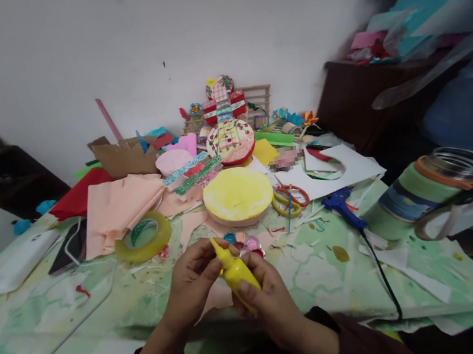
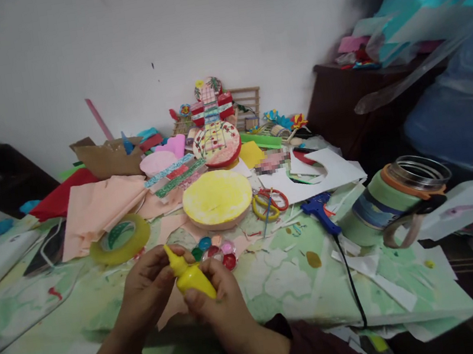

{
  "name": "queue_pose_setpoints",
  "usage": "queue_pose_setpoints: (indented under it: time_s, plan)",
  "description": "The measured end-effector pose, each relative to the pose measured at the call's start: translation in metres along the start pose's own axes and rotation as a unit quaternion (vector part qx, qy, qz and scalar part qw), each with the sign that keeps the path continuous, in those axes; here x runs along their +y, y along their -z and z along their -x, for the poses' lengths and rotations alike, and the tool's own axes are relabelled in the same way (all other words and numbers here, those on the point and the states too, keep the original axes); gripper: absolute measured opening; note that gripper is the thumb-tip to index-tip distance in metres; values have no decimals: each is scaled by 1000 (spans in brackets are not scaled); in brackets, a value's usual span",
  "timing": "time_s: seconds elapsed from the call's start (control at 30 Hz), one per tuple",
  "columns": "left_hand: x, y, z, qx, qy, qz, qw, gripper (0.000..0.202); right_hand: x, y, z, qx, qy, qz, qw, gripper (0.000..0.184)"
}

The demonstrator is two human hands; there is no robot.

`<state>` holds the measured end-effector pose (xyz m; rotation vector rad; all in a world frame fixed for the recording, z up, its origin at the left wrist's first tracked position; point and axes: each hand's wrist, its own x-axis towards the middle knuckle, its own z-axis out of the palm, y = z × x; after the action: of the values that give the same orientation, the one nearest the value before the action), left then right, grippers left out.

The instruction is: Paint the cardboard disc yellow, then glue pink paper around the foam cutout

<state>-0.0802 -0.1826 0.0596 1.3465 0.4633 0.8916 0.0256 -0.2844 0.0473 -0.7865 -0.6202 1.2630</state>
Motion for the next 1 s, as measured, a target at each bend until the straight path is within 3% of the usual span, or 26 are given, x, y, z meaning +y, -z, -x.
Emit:
queue_pose_setpoints:
  time_s: [0.13, 0.2, 0.33, 0.47, 0.53, 0.6, 0.67, 0.73, 0.77, 0.8, 0.87, 0.93, 1.0]
  plan:
    - [1, 0, 6, -39, -24, -5, 999, 26, 6, -2, -5, 0, -70, -62, 996, 59]
    - [1, 0, 7, -27, -26, -27, 999, 23, 7, -2, -7, -9, -79, -98, 992, 61]
    - [-3, 3, 7, 20, -23, -30, 999, 18, 9, 1, -5, -3, -14, -85, 996, 57]
    - [-4, 7, 8, -12, -23, 11, 1000, 25, 16, 4, -3, 8, 3, -8, 1000, 50]
    - [-3, 7, 11, -10, -25, -2, 1000, 27, 18, 6, -3, 27, 68, 73, 995, 43]
    - [-2, 5, 15, 16, -24, -37, 999, 25, 18, 8, -3, 62, 176, 207, 960, 34]
    - [-3, 0, 18, 57, -24, -61, 996, 22, 17, 11, -3, 89, 271, 330, 900, 31]
    - [-5, -4, 21, 92, -27, -51, 994, 22, 17, 14, -1, 95, 320, 394, 856, 37]
    - [-6, -7, 21, 103, -28, -38, 994, 23, 18, 15, 0, 96, 328, 402, 849, 40]
    - [-7, -9, 22, 108, -28, -21, 994, 24, 18, 14, 0, 97, 326, 390, 856, 40]
    - [-9, -13, 22, 99, -19, 23, 995, 26, 18, 11, 0, 102, 268, 312, 906, 33]
    - [-9, -18, 22, 65, 6, 79, 995, 28, 17, 7, -2, 101, 146, 184, 967, 34]
    - [-9, -22, 23, 30, 47, 134, 989, 29, 12, 2, -4, 77, 30, 62, 995, 43]
